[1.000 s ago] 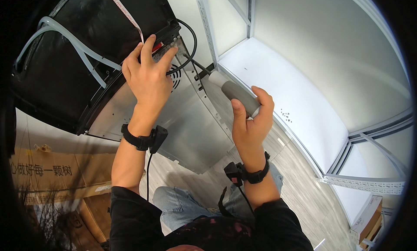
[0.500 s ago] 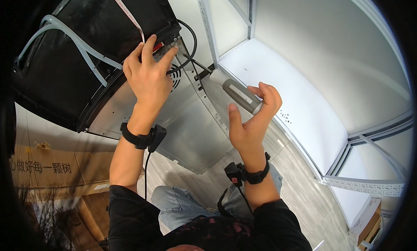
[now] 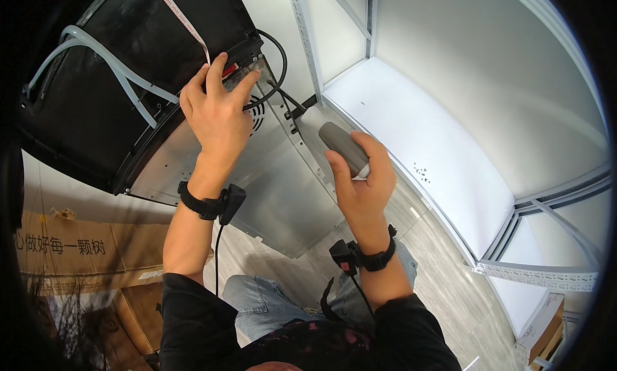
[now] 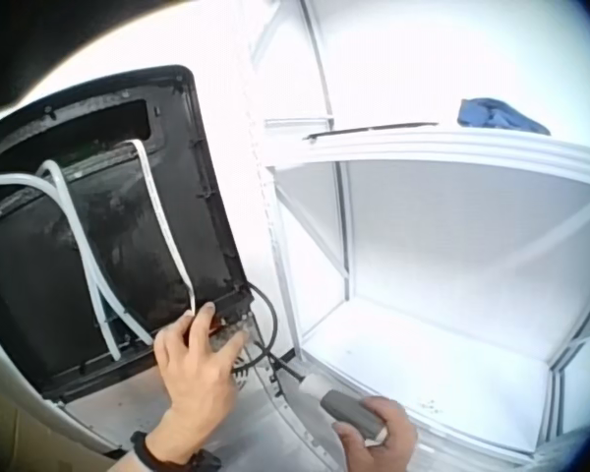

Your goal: The person wipes the exterior of a beige and black electronic device with a blue cloth. They then pick up a metal backplate and align it with the device's rear. Using a screwdriver, they fasten the backplate to the device by inserting and tightening several screws.

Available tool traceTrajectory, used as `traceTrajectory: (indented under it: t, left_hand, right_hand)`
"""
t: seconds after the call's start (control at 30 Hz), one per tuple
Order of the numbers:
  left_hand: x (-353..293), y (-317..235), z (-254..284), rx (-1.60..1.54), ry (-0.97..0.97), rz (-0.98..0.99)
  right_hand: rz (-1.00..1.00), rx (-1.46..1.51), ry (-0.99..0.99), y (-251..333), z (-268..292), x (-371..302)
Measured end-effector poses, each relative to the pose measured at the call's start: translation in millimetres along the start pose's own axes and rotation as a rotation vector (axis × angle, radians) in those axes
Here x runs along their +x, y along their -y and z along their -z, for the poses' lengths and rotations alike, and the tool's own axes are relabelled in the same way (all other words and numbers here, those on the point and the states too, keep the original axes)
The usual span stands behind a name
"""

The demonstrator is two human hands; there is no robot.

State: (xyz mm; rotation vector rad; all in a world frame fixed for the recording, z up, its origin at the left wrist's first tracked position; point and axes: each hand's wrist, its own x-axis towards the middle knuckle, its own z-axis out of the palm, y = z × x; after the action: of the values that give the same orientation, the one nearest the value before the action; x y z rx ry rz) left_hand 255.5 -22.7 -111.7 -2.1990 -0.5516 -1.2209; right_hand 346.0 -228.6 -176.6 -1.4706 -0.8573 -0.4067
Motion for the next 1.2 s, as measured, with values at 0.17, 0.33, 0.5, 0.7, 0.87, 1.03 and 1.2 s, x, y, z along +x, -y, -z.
traceTrajectory:
  t: [0.17,0.33,0.5,0.7,0.87,1.03,1.2]
  left_hand:
    - [-1,0,0,0.008,0.022,-0.005]
    - [-1,0,-3,-0.009,0.003,-0.008]
    - [-2,2,-4,-0.002,-0.013,-0.013]
    - [-4,3,-1,-0.031,-0.013,-0.011]
    - [-7,10,2,-0.103,-0.005,-0.038]
    - [-11,12,24,-0.307,0.005,-0.041]
    - [-41,-13,51,-0.720,0.076,0.039]
  right_hand:
    - [-0.208,0.045,0.010,-1,-1,-7]
    - [-0.241,0.081,-0.054,-7,2,-5]
    - [-0.215,0.042,-0.059,-11,8,-1]
    - [-0.417,0.195,-0.082,-3,10,5]
    - [-0.640,0.248,-0.129,-5,14,9]
    - [-0.789,0.354,-0.122,0,29,-4]
    - [-0.841,0.369,-0.090,11,56,-5]
